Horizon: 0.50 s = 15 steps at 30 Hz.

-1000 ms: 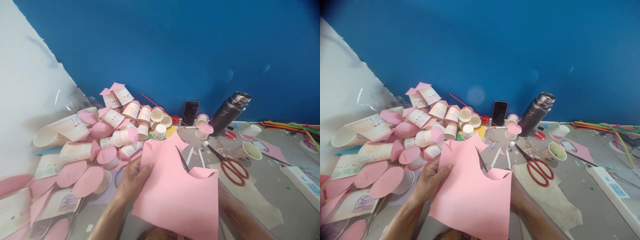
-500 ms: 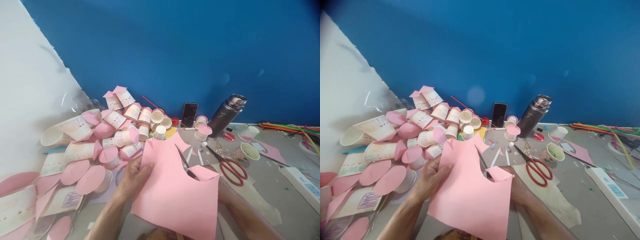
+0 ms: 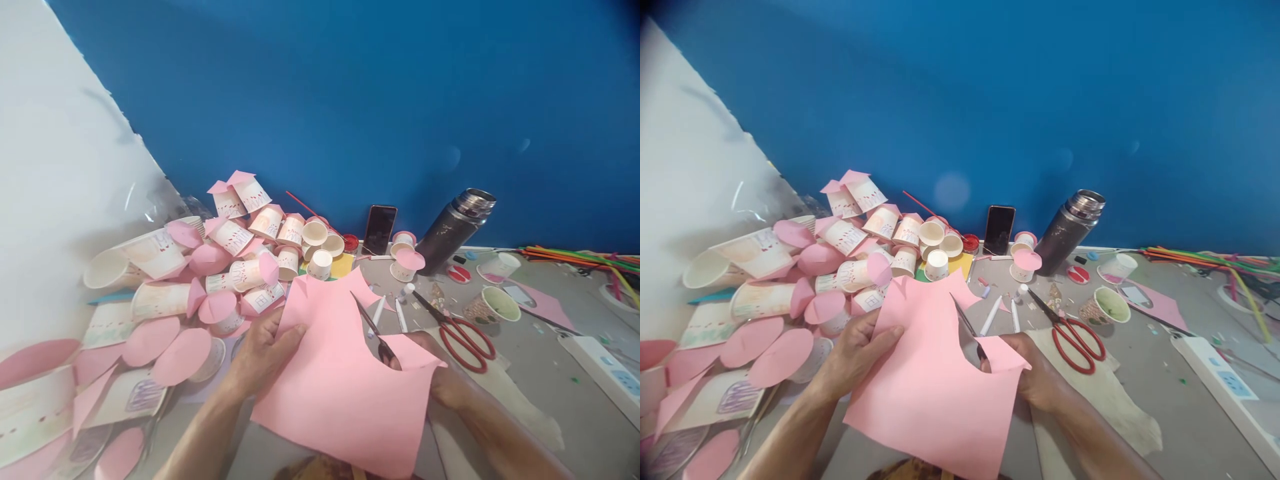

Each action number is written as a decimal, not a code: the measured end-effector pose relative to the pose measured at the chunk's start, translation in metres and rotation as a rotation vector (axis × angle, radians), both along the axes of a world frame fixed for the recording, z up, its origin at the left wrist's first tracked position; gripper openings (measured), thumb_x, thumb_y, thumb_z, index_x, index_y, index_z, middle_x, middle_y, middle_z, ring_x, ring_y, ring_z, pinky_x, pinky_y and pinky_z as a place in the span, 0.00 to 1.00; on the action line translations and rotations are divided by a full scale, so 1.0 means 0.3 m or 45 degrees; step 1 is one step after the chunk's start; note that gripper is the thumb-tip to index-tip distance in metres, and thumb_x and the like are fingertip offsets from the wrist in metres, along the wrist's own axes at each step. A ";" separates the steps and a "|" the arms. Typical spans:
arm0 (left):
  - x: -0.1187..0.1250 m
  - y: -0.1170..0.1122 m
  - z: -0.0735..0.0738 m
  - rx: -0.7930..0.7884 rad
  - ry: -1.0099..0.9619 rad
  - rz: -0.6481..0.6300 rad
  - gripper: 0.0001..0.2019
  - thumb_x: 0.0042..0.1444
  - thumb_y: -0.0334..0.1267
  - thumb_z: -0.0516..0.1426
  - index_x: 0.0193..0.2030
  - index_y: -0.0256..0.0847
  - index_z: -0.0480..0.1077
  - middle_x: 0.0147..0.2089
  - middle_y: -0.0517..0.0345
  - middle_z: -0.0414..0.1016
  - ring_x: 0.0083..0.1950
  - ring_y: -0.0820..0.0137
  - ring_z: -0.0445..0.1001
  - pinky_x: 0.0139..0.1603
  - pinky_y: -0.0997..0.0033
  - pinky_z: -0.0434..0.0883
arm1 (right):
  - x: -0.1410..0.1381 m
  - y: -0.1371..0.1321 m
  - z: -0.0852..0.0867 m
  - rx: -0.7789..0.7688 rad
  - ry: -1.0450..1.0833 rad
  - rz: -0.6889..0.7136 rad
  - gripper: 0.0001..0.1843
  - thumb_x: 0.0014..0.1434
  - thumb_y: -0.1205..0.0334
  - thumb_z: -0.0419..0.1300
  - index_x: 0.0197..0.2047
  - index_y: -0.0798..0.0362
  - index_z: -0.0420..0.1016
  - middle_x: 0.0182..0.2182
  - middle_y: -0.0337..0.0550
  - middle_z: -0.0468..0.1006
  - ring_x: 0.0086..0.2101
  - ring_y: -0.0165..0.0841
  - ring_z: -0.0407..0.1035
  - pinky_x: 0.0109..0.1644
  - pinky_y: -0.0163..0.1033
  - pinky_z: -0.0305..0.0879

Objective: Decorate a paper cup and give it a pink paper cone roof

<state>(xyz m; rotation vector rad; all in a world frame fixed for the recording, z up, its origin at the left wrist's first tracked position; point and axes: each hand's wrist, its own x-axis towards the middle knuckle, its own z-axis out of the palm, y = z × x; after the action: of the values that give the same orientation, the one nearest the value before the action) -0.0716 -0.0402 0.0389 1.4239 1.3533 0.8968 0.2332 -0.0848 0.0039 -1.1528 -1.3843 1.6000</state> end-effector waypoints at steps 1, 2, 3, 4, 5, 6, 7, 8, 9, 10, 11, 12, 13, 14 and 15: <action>-0.001 0.002 0.006 0.009 0.016 -0.012 0.13 0.53 0.49 0.62 0.29 0.40 0.75 0.28 0.58 0.77 0.30 0.67 0.72 0.27 0.73 0.68 | 0.006 0.000 -0.002 -0.013 0.026 0.016 0.32 0.48 0.30 0.71 0.25 0.52 0.68 0.22 0.38 0.67 0.26 0.31 0.55 0.29 0.39 0.52; -0.002 0.005 0.012 0.018 0.030 -0.022 0.13 0.53 0.48 0.62 0.29 0.40 0.75 0.28 0.58 0.77 0.30 0.67 0.72 0.27 0.73 0.68 | 0.012 0.000 -0.001 -0.022 0.046 0.031 0.31 0.48 0.33 0.71 0.25 0.52 0.69 0.23 0.38 0.68 0.26 0.31 0.56 0.29 0.39 0.52; -0.002 0.007 0.018 0.024 0.041 -0.034 0.13 0.53 0.48 0.62 0.29 0.40 0.74 0.29 0.58 0.77 0.30 0.67 0.71 0.28 0.73 0.68 | 0.017 0.001 0.003 -0.025 0.047 0.046 0.28 0.50 0.36 0.72 0.25 0.53 0.71 0.23 0.38 0.68 0.26 0.31 0.57 0.30 0.39 0.53; -0.001 0.009 0.023 0.028 0.053 -0.045 0.13 0.54 0.47 0.62 0.28 0.40 0.74 0.29 0.58 0.76 0.30 0.67 0.71 0.27 0.73 0.67 | 0.021 0.003 0.010 -0.024 0.021 0.055 0.25 0.52 0.41 0.71 0.25 0.53 0.71 0.23 0.38 0.69 0.27 0.31 0.58 0.30 0.39 0.53; 0.000 0.011 0.029 0.030 0.066 -0.056 0.12 0.54 0.47 0.62 0.28 0.40 0.74 0.28 0.58 0.76 0.30 0.67 0.71 0.27 0.74 0.67 | 0.024 0.005 0.020 -0.026 -0.023 0.059 0.21 0.54 0.45 0.70 0.25 0.53 0.71 0.24 0.38 0.69 0.27 0.31 0.58 0.30 0.39 0.54; 0.001 0.013 0.034 0.031 0.080 -0.066 0.12 0.54 0.47 0.62 0.28 0.40 0.74 0.28 0.59 0.75 0.30 0.67 0.70 0.27 0.74 0.66 | 0.027 0.008 0.032 -0.032 -0.075 0.065 0.18 0.54 0.49 0.69 0.25 0.53 0.71 0.24 0.38 0.69 0.27 0.31 0.59 0.31 0.38 0.55; 0.003 0.014 0.039 0.031 0.095 -0.079 0.12 0.54 0.46 0.61 0.28 0.40 0.73 0.28 0.59 0.74 0.30 0.68 0.69 0.27 0.74 0.65 | 0.029 0.011 0.046 -0.039 -0.130 0.075 0.16 0.54 0.52 0.68 0.25 0.52 0.70 0.24 0.38 0.69 0.27 0.31 0.59 0.31 0.38 0.55; 0.005 0.014 0.044 0.029 0.113 -0.094 0.12 0.55 0.46 0.61 0.28 0.40 0.73 0.27 0.59 0.73 0.29 0.68 0.69 0.26 0.74 0.64 | 0.030 0.014 0.059 -0.037 -0.170 0.083 0.15 0.54 0.54 0.67 0.25 0.52 0.69 0.24 0.37 0.68 0.27 0.32 0.59 0.31 0.38 0.56; 0.006 0.014 0.048 0.026 0.131 -0.108 0.12 0.55 0.45 0.60 0.28 0.40 0.72 0.27 0.59 0.73 0.29 0.69 0.68 0.26 0.74 0.63 | 0.031 0.017 0.071 -0.024 -0.192 0.098 0.14 0.54 0.54 0.66 0.25 0.51 0.68 0.24 0.37 0.68 0.27 0.32 0.59 0.30 0.38 0.56; 0.008 0.014 0.053 0.026 0.144 -0.121 0.12 0.56 0.45 0.59 0.28 0.40 0.72 0.27 0.60 0.72 0.30 0.69 0.68 0.26 0.74 0.63 | 0.032 0.020 0.080 -0.006 -0.201 0.112 0.14 0.54 0.54 0.66 0.25 0.50 0.67 0.24 0.37 0.67 0.27 0.32 0.58 0.30 0.38 0.55; 0.009 0.014 0.057 0.031 0.154 -0.130 0.12 0.57 0.45 0.59 0.28 0.40 0.71 0.28 0.60 0.71 0.30 0.69 0.67 0.27 0.74 0.62 | 0.032 0.022 0.086 0.013 -0.200 0.129 0.15 0.53 0.54 0.66 0.25 0.50 0.65 0.24 0.37 0.66 0.27 0.31 0.56 0.30 0.38 0.54; 0.010 0.013 0.061 0.041 0.164 -0.137 0.12 0.57 0.45 0.58 0.28 0.40 0.71 0.28 0.60 0.71 0.30 0.69 0.67 0.27 0.74 0.62 | 0.033 0.025 0.090 0.017 -0.196 0.142 0.17 0.54 0.53 0.66 0.25 0.49 0.62 0.23 0.35 0.63 0.26 0.30 0.54 0.29 0.37 0.52; 0.011 0.013 0.065 0.057 0.177 -0.138 0.12 0.57 0.45 0.58 0.28 0.41 0.69 0.27 0.61 0.69 0.30 0.70 0.66 0.27 0.74 0.62 | 0.034 0.027 0.092 0.007 -0.196 0.149 0.19 0.55 0.52 0.66 0.24 0.49 0.59 0.22 0.34 0.59 0.25 0.29 0.50 0.28 0.37 0.49; 0.012 0.013 0.069 0.074 0.193 -0.135 0.12 0.57 0.45 0.58 0.27 0.41 0.68 0.27 0.62 0.68 0.30 0.70 0.65 0.27 0.74 0.61 | 0.034 0.028 0.092 -0.003 -0.211 0.152 0.22 0.56 0.51 0.66 0.24 0.48 0.57 0.22 0.33 0.56 0.25 0.28 0.48 0.27 0.37 0.47; 0.012 0.013 0.072 0.089 0.214 -0.132 0.12 0.57 0.45 0.57 0.27 0.41 0.67 0.27 0.62 0.67 0.30 0.71 0.63 0.27 0.74 0.60 | 0.034 0.029 0.092 0.019 -0.247 0.139 0.24 0.57 0.49 0.65 0.24 0.48 0.55 0.21 0.32 0.54 0.24 0.28 0.46 0.26 0.37 0.46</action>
<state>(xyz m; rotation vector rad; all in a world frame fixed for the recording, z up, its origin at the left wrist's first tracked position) -0.0679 -0.0362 0.0606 1.6382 1.3686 0.7776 0.2434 -0.0760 0.0315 -1.2703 -1.6054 1.5832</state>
